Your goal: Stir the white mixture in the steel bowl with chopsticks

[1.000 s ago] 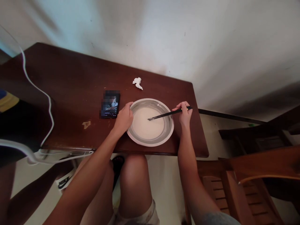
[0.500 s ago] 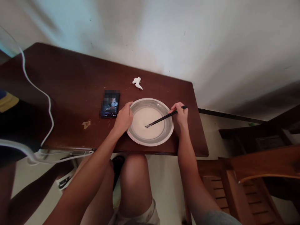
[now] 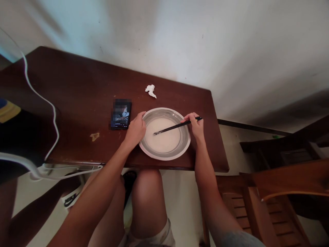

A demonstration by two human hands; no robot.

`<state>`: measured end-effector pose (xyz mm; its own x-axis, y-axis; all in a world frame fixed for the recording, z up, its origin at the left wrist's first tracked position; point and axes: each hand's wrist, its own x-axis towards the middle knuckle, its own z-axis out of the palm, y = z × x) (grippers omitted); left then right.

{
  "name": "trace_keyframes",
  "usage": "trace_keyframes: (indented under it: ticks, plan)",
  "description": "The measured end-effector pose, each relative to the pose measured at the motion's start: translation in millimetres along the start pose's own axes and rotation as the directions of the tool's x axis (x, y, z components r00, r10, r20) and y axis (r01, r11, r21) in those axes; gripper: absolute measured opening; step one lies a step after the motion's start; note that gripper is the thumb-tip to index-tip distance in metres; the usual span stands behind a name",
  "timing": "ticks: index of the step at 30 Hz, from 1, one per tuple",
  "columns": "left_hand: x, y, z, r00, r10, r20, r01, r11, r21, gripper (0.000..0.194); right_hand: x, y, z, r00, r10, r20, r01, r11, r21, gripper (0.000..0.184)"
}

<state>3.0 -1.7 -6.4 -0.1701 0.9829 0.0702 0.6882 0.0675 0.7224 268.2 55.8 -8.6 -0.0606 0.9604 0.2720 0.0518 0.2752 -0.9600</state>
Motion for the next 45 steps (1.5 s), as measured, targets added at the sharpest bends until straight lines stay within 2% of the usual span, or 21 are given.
trace_keyframes:
  ticks: [5, 7, 10, 12, 17, 19, 22, 23, 25, 29, 31, 34, 35, 37, 40, 41, 43, 45]
  plan:
    - [0.0, 0.1, 0.6, 1.000, -0.002, 0.008, 0.002, 1.000, 0.003, 0.052, 3.0, 1.3, -6.1, 0.977, -0.057, -0.206, 0.064, 0.998, 0.025, 0.036]
    - [0.0, 0.0, 0.7, 1.000, -0.003, 0.009, 0.003, 1.000, 0.006, 0.052, 2.0, 1.3, -5.3, 0.983, -0.033, -0.179, 0.043, 0.998, 0.051, 0.038]
    - [-0.1, -0.7, 1.0, 1.000, 0.003, -0.005, -0.003, 1.000, 0.000, 0.051, -0.8, -0.3, 0.2, 0.999, 0.005, -0.035, -0.004, 0.999, 0.032, 0.037]
    - [0.1, -1.4, 1.4, 1.000, 0.006, -0.007, -0.006, 1.000, 0.002, 0.051, -1.1, -1.8, 2.1, 1.000, 0.000, -0.022, -0.001, 1.000, -0.010, 0.036]
    - [0.9, -2.7, 2.3, 1.000, 0.007, -0.010, -0.007, 1.000, 0.012, 0.050, 2.4, -1.5, -4.3, 0.972, -0.044, -0.229, 0.043, 0.999, -0.008, 0.039]
    - [0.9, -1.9, 1.9, 1.000, 0.000, -0.006, 0.000, 1.000, 0.015, 0.051, 2.1, -0.1, -4.6, 0.983, -0.016, -0.185, 0.019, 1.000, 0.016, 0.040]
    - [0.6, 0.0, 0.7, 1.000, -0.008, 0.003, 0.008, 1.000, 0.013, 0.051, 0.4, 0.8, -1.2, 0.999, 0.024, -0.026, -0.024, 0.999, 0.026, 0.038]
    - [0.5, 0.5, 0.3, 1.000, -0.006, 0.004, 0.006, 1.000, 0.010, 0.051, 0.2, 0.8, -0.4, 1.000, 0.023, -0.006, -0.023, 0.999, 0.023, 0.037]
    - [0.5, 0.8, 0.0, 1.000, -0.003, 0.003, 0.003, 1.000, 0.007, 0.051, 0.9, 0.4, -0.8, 0.999, -0.001, -0.038, 0.002, 1.000, 0.016, 0.036]
    - [0.7, 0.4, 0.0, 1.000, 0.000, 0.011, 0.000, 1.000, 0.014, 0.051, 3.1, 1.0, -5.4, 0.979, -0.035, -0.199, 0.045, 0.998, 0.049, 0.036]
    - [0.6, 0.5, -0.1, 1.000, -0.001, 0.015, 0.000, 1.000, 0.019, 0.052, 2.4, 1.4, -4.6, 0.987, -0.003, -0.158, 0.013, 0.998, 0.059, 0.037]
    - [0.1, 1.3, -0.5, 1.000, -0.009, 0.012, 0.009, 1.000, 0.014, 0.052, 0.5, 0.7, -0.7, 0.999, 0.034, -0.008, -0.034, 0.998, 0.046, 0.035]
    - [0.0, 1.5, -0.6, 1.000, -0.012, 0.010, 0.012, 1.000, 0.010, 0.051, 0.4, 0.2, -0.2, 1.000, 0.029, 0.009, -0.029, 0.999, 0.042, 0.035]
    - [-0.1, 1.9, -0.6, 1.000, -0.015, 0.009, 0.015, 1.000, 0.005, 0.051, 1.2, -0.6, -1.6, 0.999, -0.006, -0.037, 0.007, 1.000, 0.031, 0.034]
    - [0.3, 1.8, -0.2, 1.000, -0.014, 0.015, 0.014, 1.000, 0.016, 0.052, 3.3, 0.5, -6.6, 0.980, -0.052, -0.192, 0.061, 0.997, 0.042, 0.036]
    - [0.5, 1.7, 0.0, 1.000, -0.014, 0.015, 0.013, 1.000, 0.021, 0.052, 3.6, 1.4, -7.6, 0.976, -0.052, -0.210, 0.064, 0.996, 0.054, 0.037]
    - [0.7, 1.5, 0.3, 1.000, -0.014, 0.012, 0.014, 1.000, 0.027, 0.052, 3.3, 3.4, -7.1, 0.986, -0.027, -0.162, 0.040, 0.996, 0.078, 0.038]
    - [0.8, 1.4, 0.5, 1.000, -0.016, 0.011, 0.016, 0.999, 0.029, 0.052, 2.5, 4.7, -4.6, 0.998, 0.005, -0.060, 0.000, 0.997, 0.083, 0.036]
